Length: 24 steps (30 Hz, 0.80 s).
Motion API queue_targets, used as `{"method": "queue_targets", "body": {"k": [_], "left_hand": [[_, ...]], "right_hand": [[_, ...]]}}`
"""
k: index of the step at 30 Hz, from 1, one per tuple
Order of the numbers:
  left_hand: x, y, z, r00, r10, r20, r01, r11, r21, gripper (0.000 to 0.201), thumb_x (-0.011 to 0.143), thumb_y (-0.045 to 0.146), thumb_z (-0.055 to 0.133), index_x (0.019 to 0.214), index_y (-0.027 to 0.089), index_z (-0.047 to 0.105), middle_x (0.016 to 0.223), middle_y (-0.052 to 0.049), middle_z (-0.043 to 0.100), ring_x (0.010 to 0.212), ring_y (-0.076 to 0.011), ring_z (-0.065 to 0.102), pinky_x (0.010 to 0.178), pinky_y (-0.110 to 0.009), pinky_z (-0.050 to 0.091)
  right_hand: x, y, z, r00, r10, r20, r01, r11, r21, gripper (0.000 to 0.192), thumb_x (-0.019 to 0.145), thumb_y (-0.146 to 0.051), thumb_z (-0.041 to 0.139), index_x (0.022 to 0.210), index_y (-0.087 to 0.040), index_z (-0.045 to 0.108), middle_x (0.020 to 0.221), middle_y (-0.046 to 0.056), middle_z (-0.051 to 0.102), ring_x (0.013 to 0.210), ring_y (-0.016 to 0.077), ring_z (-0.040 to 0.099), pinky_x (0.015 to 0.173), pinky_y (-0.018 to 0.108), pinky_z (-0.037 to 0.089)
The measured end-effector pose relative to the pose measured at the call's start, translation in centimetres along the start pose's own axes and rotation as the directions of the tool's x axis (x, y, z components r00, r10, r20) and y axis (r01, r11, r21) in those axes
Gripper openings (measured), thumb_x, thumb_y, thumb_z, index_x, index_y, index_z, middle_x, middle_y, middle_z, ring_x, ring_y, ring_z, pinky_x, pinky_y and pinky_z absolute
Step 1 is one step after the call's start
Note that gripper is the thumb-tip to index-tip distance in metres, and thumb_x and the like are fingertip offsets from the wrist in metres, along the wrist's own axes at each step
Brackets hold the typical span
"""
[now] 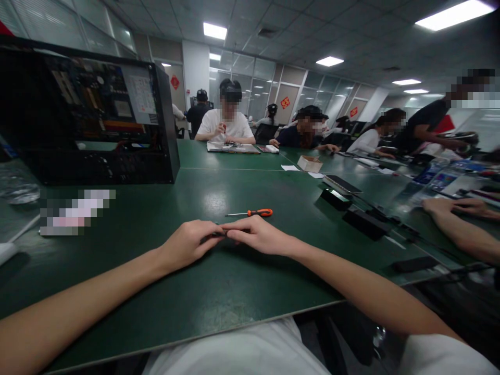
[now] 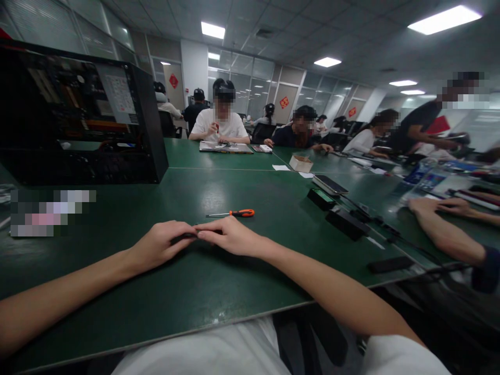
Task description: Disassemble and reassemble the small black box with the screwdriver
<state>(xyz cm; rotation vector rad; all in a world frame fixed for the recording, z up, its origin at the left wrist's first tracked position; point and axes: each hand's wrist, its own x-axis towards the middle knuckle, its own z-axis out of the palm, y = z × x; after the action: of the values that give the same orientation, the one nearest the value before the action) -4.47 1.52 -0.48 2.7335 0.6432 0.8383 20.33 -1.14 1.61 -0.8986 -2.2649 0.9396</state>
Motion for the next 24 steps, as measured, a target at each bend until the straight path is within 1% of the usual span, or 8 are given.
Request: {"method": "queue_targets", "body": {"k": [8, 10, 12, 13, 15, 19, 21, 24], "left_hand": [[0.4, 0.0, -0.4, 0.986, -0.167, -0.015, 0.167, 0.986, -0.010, 0.023, 0.099, 0.033, 0.058, 0.097, 0.018, 0.074, 0.086, -0.002, 0.076, 0.071, -0.0156, 0.067, 0.066, -0.024, 0.047], [0.4, -0.1, -0.4, 0.984, -0.178, 0.006, 0.178, 0.984, 0.005, 0.023, 0.099, 0.033, 0.058, 0.097, 0.018, 0.075, 0.085, -0.002, 0.076, 0.071, -0.0160, 0.068, 0.067, -0.025, 0.048], [0.3, -0.2, -0.3, 0.985, -0.173, 0.026, 0.173, 0.985, 0.015, 0.024, 0.099, 0.033, 0.058, 0.096, 0.018, 0.076, 0.085, -0.003, 0.076, 0.072, -0.0166, 0.069, 0.069, -0.026, 0.048], [0.3, -0.2, -0.3, 0.986, -0.166, 0.032, 0.166, 0.986, 0.019, 0.024, 0.099, 0.032, 0.057, 0.096, 0.017, 0.076, 0.085, -0.003, 0.076, 0.073, -0.0169, 0.069, 0.070, -0.026, 0.048], [0.3, -0.1, -0.3, 0.987, -0.153, 0.037, 0.153, 0.988, 0.023, 0.024, 0.098, 0.031, 0.057, 0.096, 0.017, 0.077, 0.086, -0.004, 0.077, 0.074, -0.0173, 0.069, 0.071, -0.027, 0.049], [0.3, 0.0, -0.3, 0.989, -0.142, 0.037, 0.141, 0.990, 0.027, 0.023, 0.097, 0.029, 0.058, 0.093, 0.017, 0.076, 0.083, -0.003, 0.076, 0.070, -0.0164, 0.068, 0.068, -0.026, 0.048], [0.3, -0.1, -0.3, 0.989, -0.140, 0.036, 0.139, 0.990, 0.028, 0.022, 0.097, 0.029, 0.058, 0.093, 0.017, 0.076, 0.082, -0.003, 0.076, 0.070, -0.0162, 0.068, 0.067, -0.025, 0.048], [0.3, -0.1, -0.2, 0.991, -0.132, 0.036, 0.131, 0.991, 0.027, 0.022, 0.097, 0.029, 0.058, 0.094, 0.017, 0.076, 0.083, -0.003, 0.076, 0.070, -0.0160, 0.068, 0.067, -0.025, 0.048]], "right_hand": [[-1.1, 0.8, -5.9, 0.980, 0.002, 0.200, 0.047, 0.970, -0.237, 0.045, 0.096, -0.049, 0.062, 0.128, -0.019, 0.073, 0.117, 0.005, 0.077, 0.101, 0.0197, 0.071, 0.091, 0.027, 0.050], [-1.7, 1.7, -8.7, 0.993, 0.074, 0.091, -0.038, 0.938, -0.345, 0.046, 0.095, -0.050, 0.061, 0.127, -0.019, 0.074, 0.118, 0.005, 0.077, 0.100, 0.0202, 0.072, 0.089, 0.027, 0.051], [-3.1, 3.3, -12.3, 0.967, 0.187, -0.172, -0.248, 0.846, -0.472, 0.047, 0.096, -0.050, 0.058, 0.130, -0.019, 0.073, 0.122, 0.006, 0.076, 0.098, 0.0206, 0.071, 0.086, 0.027, 0.051], [-4.0, 4.2, -14.2, 0.914, 0.242, -0.325, -0.388, 0.757, -0.526, 0.047, 0.097, -0.050, 0.056, 0.131, -0.021, 0.072, 0.123, 0.006, 0.076, 0.097, 0.0205, 0.071, 0.086, 0.027, 0.051], [-6.5, 6.2, -17.9, 0.697, 0.364, -0.617, -0.710, 0.471, -0.524, 0.045, 0.097, -0.053, 0.056, 0.131, -0.028, 0.072, 0.122, 0.004, 0.076, 0.098, 0.0203, 0.070, 0.086, 0.026, 0.049], [-11.7, 9.9, -22.4, 0.412, 0.390, -0.823, -0.911, 0.188, -0.367, 0.047, 0.100, -0.040, 0.050, 0.134, -0.015, 0.071, 0.125, 0.021, 0.072, 0.110, 0.0339, 0.067, 0.089, 0.039, 0.048], [-13.5, 11.3, -23.0, 0.319, 0.413, -0.853, -0.947, 0.102, -0.304, 0.046, 0.100, -0.039, 0.049, 0.134, -0.016, 0.071, 0.125, 0.024, 0.071, 0.113, 0.0371, 0.066, 0.089, 0.041, 0.049], [-14.4, 13.0, -23.1, 0.265, 0.456, -0.850, -0.959, 0.038, -0.279, 0.044, 0.100, -0.039, 0.048, 0.135, -0.022, 0.070, 0.128, 0.021, 0.070, 0.118, 0.0367, 0.066, 0.090, 0.041, 0.050]]}}
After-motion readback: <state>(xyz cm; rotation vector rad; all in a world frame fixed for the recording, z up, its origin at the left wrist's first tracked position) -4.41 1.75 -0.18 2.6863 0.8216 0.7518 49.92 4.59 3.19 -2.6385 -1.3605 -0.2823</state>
